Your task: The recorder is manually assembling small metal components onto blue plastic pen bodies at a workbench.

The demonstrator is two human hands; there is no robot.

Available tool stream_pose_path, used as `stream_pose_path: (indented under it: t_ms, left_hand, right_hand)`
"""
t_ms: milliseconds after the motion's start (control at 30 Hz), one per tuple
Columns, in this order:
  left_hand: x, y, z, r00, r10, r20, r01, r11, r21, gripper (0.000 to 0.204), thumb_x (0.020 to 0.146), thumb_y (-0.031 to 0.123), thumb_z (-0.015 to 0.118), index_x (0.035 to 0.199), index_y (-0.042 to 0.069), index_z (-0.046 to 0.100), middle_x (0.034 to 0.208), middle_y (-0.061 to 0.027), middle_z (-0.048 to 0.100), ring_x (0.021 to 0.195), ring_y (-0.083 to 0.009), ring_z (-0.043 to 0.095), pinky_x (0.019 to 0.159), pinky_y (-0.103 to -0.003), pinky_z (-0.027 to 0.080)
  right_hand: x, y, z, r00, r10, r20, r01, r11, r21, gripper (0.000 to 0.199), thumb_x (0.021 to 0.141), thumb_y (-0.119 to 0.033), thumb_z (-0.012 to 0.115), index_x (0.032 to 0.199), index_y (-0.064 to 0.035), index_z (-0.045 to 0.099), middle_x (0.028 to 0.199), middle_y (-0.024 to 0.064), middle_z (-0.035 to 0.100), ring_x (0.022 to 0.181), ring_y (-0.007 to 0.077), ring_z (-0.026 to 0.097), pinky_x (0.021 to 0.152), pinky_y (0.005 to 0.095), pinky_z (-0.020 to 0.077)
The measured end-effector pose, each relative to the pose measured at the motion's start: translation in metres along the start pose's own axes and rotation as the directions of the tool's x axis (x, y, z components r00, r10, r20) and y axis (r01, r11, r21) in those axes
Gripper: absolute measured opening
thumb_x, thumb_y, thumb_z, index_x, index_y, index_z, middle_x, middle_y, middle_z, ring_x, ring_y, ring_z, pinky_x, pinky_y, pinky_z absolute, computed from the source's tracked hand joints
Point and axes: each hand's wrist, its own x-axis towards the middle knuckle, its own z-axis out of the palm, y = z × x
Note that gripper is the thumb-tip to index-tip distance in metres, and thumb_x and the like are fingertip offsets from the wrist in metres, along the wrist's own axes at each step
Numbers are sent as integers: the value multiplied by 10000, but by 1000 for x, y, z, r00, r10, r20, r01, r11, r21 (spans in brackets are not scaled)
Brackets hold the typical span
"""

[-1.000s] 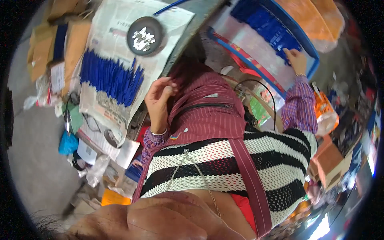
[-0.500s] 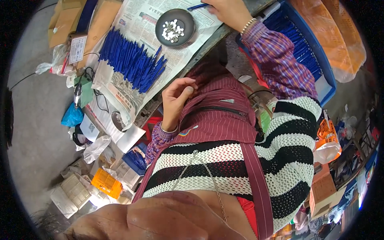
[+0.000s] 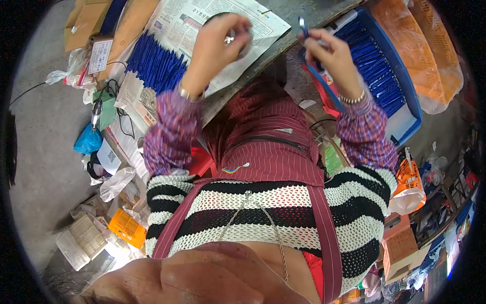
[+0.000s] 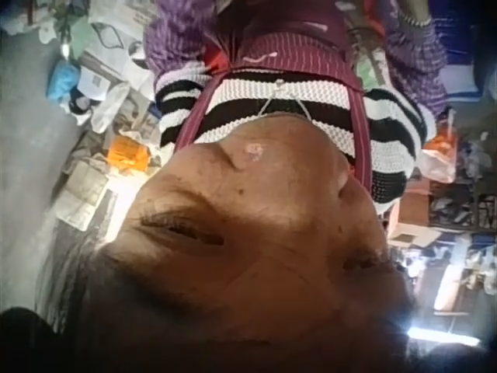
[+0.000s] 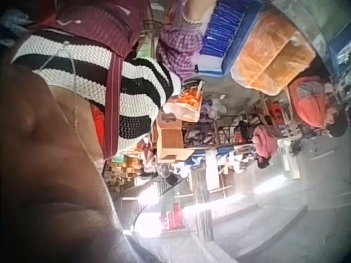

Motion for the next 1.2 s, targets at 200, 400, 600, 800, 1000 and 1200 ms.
stream_pose_path:
  t_ms: [200,400,600,800,1000,1200]
  left_hand:
    - [58,-42,52,993,-116,24,104,950,295,149,669,129,583,771,24,610,760,-216,598,778,-369,578,687,-429,465]
    - [55,-50,67,970,-205,132,157,939,305,126,662,91,536,649,-16,602,672,-223,585,668,-365,589,629,-451,476]
    - [31,-21,36,967,-116,225,149,979,-139,73,705,96,600,762,50,607,673,-106,583,579,-244,554,571,-325,453]
    - [-37,24,-27,900,-313,304,435,710,-554,124,725,-36,619,843,-4,637,751,-42,624,693,-92,578,627,-214,453]
    - [-77,40,-35,921,-361,144,385,795,-468,164,645,-43,640,785,41,661,678,-63,614,598,-142,577,573,-235,444]
    - [-93,43,-42,907,-399,134,412,773,-483,167,635,-51,639,777,35,654,688,-60,608,595,-135,570,563,-234,438]
  right_hand:
    - [-33,14,22,987,44,152,-72,980,186,149,865,-79,531,934,44,580,803,22,506,612,74,483,570,202,397]
    - [-36,26,36,981,135,141,-178,919,353,156,837,-67,582,945,46,592,790,15,537,622,74,506,561,200,421]
    - [-34,17,50,986,150,79,-168,913,371,157,826,-66,595,942,39,612,778,11,566,621,59,519,551,183,426]
    - [-31,4,69,987,-75,142,65,995,71,149,799,-44,602,925,32,627,799,47,597,680,105,555,602,216,432]
    - [-32,1,90,931,-275,242,309,944,-117,144,757,-33,618,888,25,635,802,97,619,734,172,589,662,255,446]
    - [-33,-5,100,919,-270,287,322,934,-153,143,756,-39,616,881,29,628,791,103,612,727,181,589,652,261,445]
